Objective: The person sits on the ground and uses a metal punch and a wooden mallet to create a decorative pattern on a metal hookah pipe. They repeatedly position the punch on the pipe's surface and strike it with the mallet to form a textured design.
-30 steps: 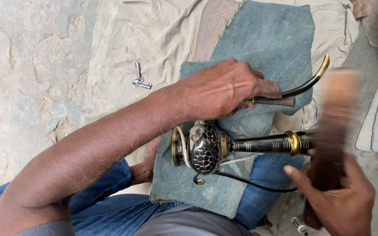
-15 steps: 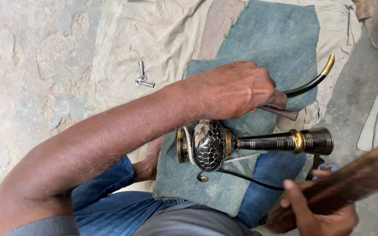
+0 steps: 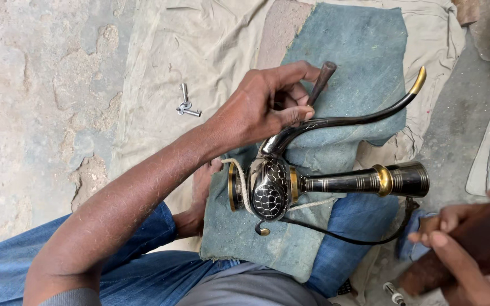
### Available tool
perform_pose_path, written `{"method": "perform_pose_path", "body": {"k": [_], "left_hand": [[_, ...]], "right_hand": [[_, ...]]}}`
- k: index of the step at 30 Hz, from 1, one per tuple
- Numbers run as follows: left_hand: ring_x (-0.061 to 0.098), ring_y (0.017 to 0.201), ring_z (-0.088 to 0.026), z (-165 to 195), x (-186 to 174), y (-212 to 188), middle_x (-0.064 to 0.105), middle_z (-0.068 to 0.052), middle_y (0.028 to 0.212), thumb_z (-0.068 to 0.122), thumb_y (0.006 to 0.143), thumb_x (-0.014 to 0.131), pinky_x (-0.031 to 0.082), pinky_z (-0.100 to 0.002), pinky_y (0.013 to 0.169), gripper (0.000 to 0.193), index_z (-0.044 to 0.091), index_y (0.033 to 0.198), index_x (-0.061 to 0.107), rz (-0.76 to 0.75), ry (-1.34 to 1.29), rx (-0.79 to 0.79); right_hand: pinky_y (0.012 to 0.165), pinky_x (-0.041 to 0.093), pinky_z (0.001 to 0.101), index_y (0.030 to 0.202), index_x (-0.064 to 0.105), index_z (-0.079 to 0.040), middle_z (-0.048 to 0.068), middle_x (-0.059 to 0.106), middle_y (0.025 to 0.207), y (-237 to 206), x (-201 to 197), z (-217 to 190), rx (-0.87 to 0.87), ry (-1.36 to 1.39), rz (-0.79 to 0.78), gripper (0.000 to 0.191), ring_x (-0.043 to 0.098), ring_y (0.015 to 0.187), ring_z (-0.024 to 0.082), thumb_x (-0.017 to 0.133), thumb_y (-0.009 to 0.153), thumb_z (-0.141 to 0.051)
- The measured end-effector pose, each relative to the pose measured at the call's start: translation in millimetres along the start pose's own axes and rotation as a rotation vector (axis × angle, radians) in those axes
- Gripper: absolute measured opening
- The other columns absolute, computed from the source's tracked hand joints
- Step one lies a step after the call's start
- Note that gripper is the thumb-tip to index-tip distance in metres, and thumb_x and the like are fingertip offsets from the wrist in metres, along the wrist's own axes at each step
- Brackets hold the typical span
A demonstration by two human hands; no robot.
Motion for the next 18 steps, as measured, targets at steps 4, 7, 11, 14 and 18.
{"method": "perform_pose_path", "body": {"k": [4,7,11,14,18], "left_hand": [[0.079,0.081,-0.011,1.8,-1.0,4.8,0.078,-0.004,0.089,0.013,0.098,0.075,0.067,-0.028,0.071,0.039,0.009,0.134,0.058,-0.024,0.056,0.002],[0.079,0.08,-0.013,3.0,-1.3,5.0,0.079,-0.005,0.088,0.011,0.097,0.075,0.066,-0.029,0.071,0.042,0.008,0.135,0.056,-0.003,0.068,0.007],[0.077,0.081,-0.013,5.9,3.4,-2.2,0.077,-0.005,0.09,0.01,0.097,0.073,0.065,-0.028,0.071,0.045,0.008,0.139,0.054,0.068,0.08,0.056],[0.074,0.077,-0.012,10.4,10.4,-11.4,0.074,-0.004,0.088,0.01,0.098,0.074,0.063,-0.027,0.068,0.043,0.009,0.138,0.056,0.142,0.145,0.073],[0.07,0.075,-0.011,12.1,16.6,-21.9,0.07,-0.003,0.088,0.013,0.097,0.08,0.059,-0.027,0.064,0.04,0.008,0.131,0.059,0.262,0.168,0.044]], "right_hand": [[0.074,0.061,0.0401,0.134,0.051,-0.007,0.014,0.065,0.085,27.0,-3.5,-22.7,-0.009,-0.843,0.015,0.055,0.072,0.073,0.023,0.073,0.084,0.001],[0.074,0.06,0.0392,0.135,0.052,-0.004,0.016,0.066,0.09,43.7,4.9,-44.4,-0.181,-1.152,-0.046,0.051,0.072,0.076,0.024,0.069,0.087,0.0],[0.075,0.06,0.038,0.136,0.054,0.0,0.018,0.067,0.096,68.1,30.9,-70.9,-0.479,-1.252,-0.205,0.047,0.072,0.079,0.025,0.064,0.09,-0.002],[0.075,0.059,0.0371,0.137,0.055,0.003,0.021,0.068,0.101,86.9,50.3,-83.7,-0.663,-1.313,-0.304,0.045,0.072,0.082,0.026,0.061,0.092,-0.003],[0.077,0.059,0.0363,0.138,0.056,0.005,0.023,0.069,0.107,101.7,61.4,-88.3,-0.738,-1.337,-0.374,0.044,0.072,0.085,0.027,0.057,0.094,-0.002]]}}
Point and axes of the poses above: each hand's wrist, its own y-axis towards the middle knuckle, its own x-axis out of the palm, z = x × y, the point moved 2 cm from there along y, towards the middle knuckle
